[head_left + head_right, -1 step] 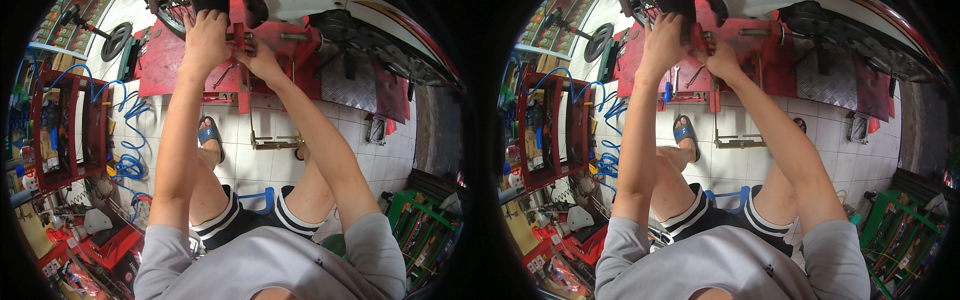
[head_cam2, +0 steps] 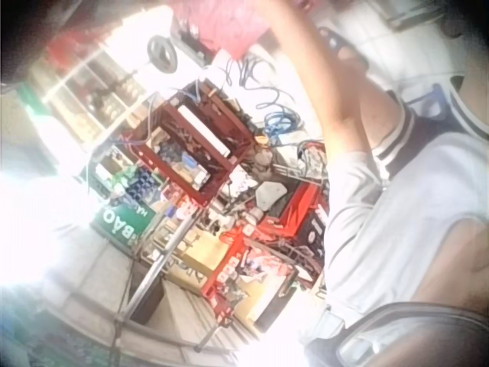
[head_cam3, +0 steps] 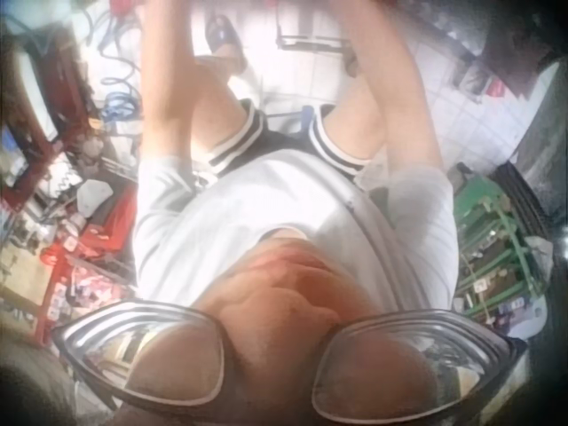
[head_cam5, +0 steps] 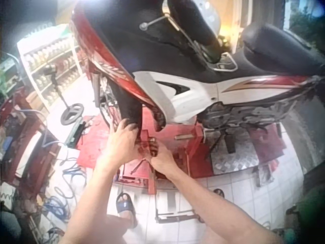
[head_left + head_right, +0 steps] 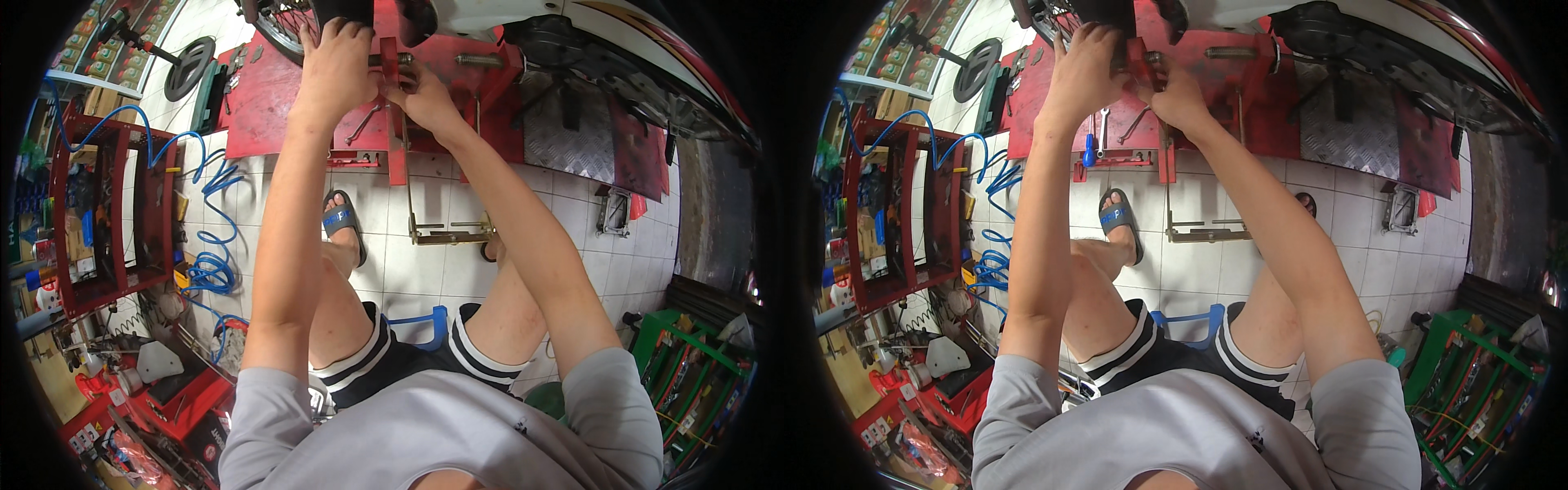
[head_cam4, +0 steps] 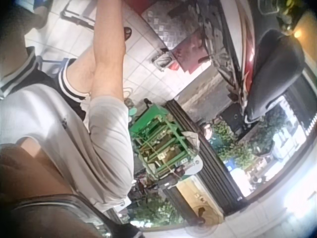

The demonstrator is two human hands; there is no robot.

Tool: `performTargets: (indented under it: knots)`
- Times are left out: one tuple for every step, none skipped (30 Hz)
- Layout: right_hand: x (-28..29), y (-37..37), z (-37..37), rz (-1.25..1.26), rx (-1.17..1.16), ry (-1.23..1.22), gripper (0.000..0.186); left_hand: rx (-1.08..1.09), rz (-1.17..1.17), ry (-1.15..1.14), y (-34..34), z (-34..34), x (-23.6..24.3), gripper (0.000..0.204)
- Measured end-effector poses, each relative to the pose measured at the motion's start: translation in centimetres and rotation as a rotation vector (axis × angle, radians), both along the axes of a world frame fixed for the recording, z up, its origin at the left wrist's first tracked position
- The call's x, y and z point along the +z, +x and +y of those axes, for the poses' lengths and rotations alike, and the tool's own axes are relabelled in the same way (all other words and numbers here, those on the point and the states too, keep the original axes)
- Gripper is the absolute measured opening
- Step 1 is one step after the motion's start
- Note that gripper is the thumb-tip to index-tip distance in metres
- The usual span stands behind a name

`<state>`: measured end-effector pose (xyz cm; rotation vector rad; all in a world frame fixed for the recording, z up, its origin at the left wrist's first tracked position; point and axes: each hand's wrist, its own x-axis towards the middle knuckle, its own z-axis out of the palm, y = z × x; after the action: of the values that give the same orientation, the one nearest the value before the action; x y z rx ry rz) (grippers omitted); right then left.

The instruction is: The person works on the underside of a motorcycle elevated on a red lift, using both hands to manipulate and tighten bolts on the wheel axle area. The person remains seated on a low stool throughout the process.

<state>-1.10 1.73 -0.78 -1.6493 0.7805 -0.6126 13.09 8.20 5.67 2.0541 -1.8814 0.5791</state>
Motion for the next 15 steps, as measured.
performTargets:
  knots:
    - [0.0, -0.2, -0.1, 0.021, 0.005, -0.021, 0.057, -0.049, -0.007, -0.043, -0.2, 0.0, 0.1, 0.031]
    - [0.0, -0.5, -0.2, 0.041, 0.010, -0.041, 0.059, -0.017, -0.027, 0.064, -0.3, -0.2, 0.3, 0.033]
    - [0.1, -0.7, -0.2, 0.047, 0.004, -0.019, 0.061, 0.015, -0.046, 0.170, -0.3, -0.4, 0.5, 0.034]
    - [0.3, -0.9, -0.2, 0.051, 0.003, 0.004, 0.063, 0.051, -0.067, 0.276, -0.5, -0.5, 1.0, 0.036]
    - [0.5, -1.2, -0.1, 0.056, 0.001, 0.026, 0.065, 0.034, -0.040, 0.167, -0.6, -0.6, 1.0, 0.034]
    - [0.7, -1.4, 0.0, 0.081, -0.002, 0.027, 0.067, 0.018, -0.012, 0.057, -0.7, -0.6, 1.0, 0.032]
    - [1.0, -1.7, 0.1, 0.104, -0.003, 0.026, 0.068, 0.003, 0.012, -0.053, -0.6, -0.7, 1.0, 0.030]
    - [1.3, -1.9, 0.2, 0.127, -0.005, 0.026, 0.070, -0.026, 0.018, -0.070, -0.4, -0.6, 0.6, 0.029]
    - [1.6, -2.0, 0.2, 0.121, 0.006, -0.001, 0.070, -0.054, 0.023, -0.085, -0.1, -0.3, -0.2, 0.028]
    - [1.7, -2.3, 0.2, 0.116, 0.012, -0.027, 0.070, -0.088, 0.030, -0.100, -0.1, -0.2, -0.2, 0.028]
    - [1.7, -2.6, 0.1, 0.112, 0.019, -0.052, 0.070, -0.089, 0.027, -0.052, -0.1, -0.3, -0.2, 0.029]
    - [1.8, -2.8, 0.2, 0.093, 0.024, -0.053, 0.069, -0.089, 0.023, -0.003, 0.1, -0.3, 0.0, 0.029]
    - [1.7, -3.1, 0.1, 0.073, 0.030, -0.055, 0.068, -0.089, 0.019, 0.044, 0.0, -0.4, 0.2, 0.030]
    - [1.6, -3.4, 0.1, 0.053, 0.036, -0.057, 0.067, -0.060, 0.043, 0.020, -0.1, -0.5, 0.2, 0.031]
    - [1.6, -3.8, 0.0, 0.059, 0.065, -0.063, 0.065, -0.031, 0.066, -0.003, -0.4, -0.7, 0.2, 0.032]
